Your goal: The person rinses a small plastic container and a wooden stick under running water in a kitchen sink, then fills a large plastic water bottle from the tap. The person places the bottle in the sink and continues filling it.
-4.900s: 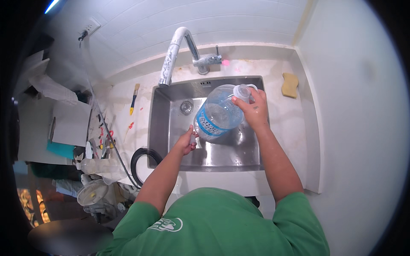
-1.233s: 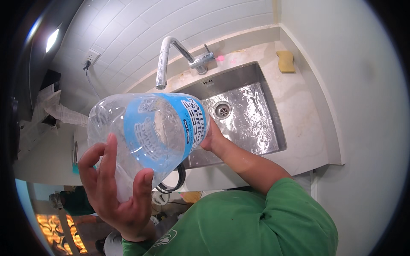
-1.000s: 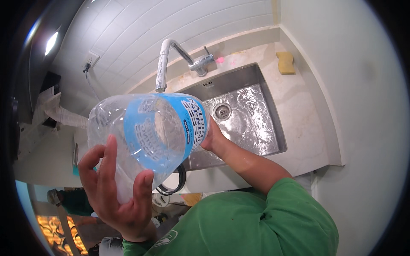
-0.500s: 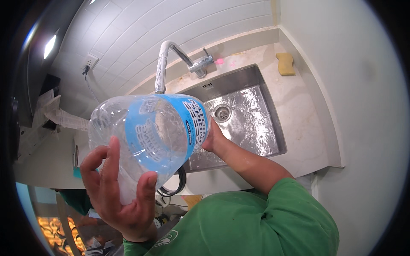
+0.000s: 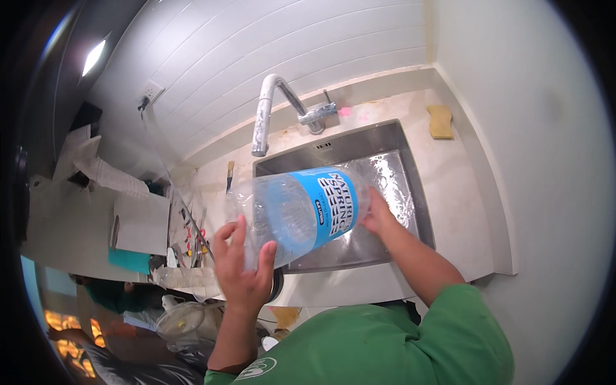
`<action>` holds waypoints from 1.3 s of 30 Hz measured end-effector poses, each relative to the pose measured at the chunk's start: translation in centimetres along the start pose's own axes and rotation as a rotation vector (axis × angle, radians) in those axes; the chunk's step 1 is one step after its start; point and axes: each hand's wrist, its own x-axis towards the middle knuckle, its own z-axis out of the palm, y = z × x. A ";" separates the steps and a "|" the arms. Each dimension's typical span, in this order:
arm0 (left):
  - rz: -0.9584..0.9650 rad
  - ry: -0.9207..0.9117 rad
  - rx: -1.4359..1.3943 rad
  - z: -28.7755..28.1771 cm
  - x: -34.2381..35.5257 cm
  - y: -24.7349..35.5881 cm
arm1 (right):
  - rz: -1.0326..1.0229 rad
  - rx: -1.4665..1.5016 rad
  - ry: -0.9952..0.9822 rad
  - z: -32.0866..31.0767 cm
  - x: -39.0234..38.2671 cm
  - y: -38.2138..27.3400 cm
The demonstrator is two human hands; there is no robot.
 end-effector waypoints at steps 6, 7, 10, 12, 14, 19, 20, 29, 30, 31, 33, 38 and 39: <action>-0.512 -0.147 -0.098 12.1 -6.9 -12.7 | -0.087 -0.520 0.434 -3.1 2.7 -5.5; -0.598 -0.166 -0.067 13.9 -7.6 -14.5 | -0.089 -0.572 0.421 -3.0 3.7 -5.6; -0.759 -0.244 -0.099 17.9 -7.4 -17.8 | -0.112 -0.704 0.397 -2.5 6.4 -6.0; -0.854 -0.319 -0.160 19.7 -6.1 -18.7 | -0.120 -0.778 0.403 -2.6 7.7 -6.6; -0.887 -0.363 -0.185 22.0 -5.8 -19.0 | -0.108 -0.859 0.406 -4.5 9.0 -8.6; -0.907 -0.420 -0.214 25.3 -7.4 -21.9 | -0.105 -0.930 0.413 -2.8 9.3 -8.8; -0.891 -0.388 -0.185 25.2 -6.9 -21.6 | -0.100 -0.946 0.423 -3.7 9.1 -9.5; -0.419 -0.688 0.028 8.7 0.0 -11.9 | -0.894 -1.947 0.535 1.5 8.1 -11.6; -0.285 -0.781 0.127 6.3 1.4 -9.6 | -1.240 -1.958 0.415 0.5 9.6 -12.8; -0.181 -0.813 0.135 3.8 2.6 -7.4 | -1.013 -1.801 0.348 3.0 10.1 -13.2; 0.032 -0.808 0.100 -0.2 4.4 -3.4 | -0.722 -1.610 0.287 11.5 8.4 -13.2; 0.254 -0.624 0.134 -6.3 6.6 6.9 | -0.985 -1.928 0.282 17.9 14.6 -15.9; 0.287 -0.599 0.167 -6.6 6.6 7.7 | -0.976 -1.963 0.310 18.6 15.4 -16.1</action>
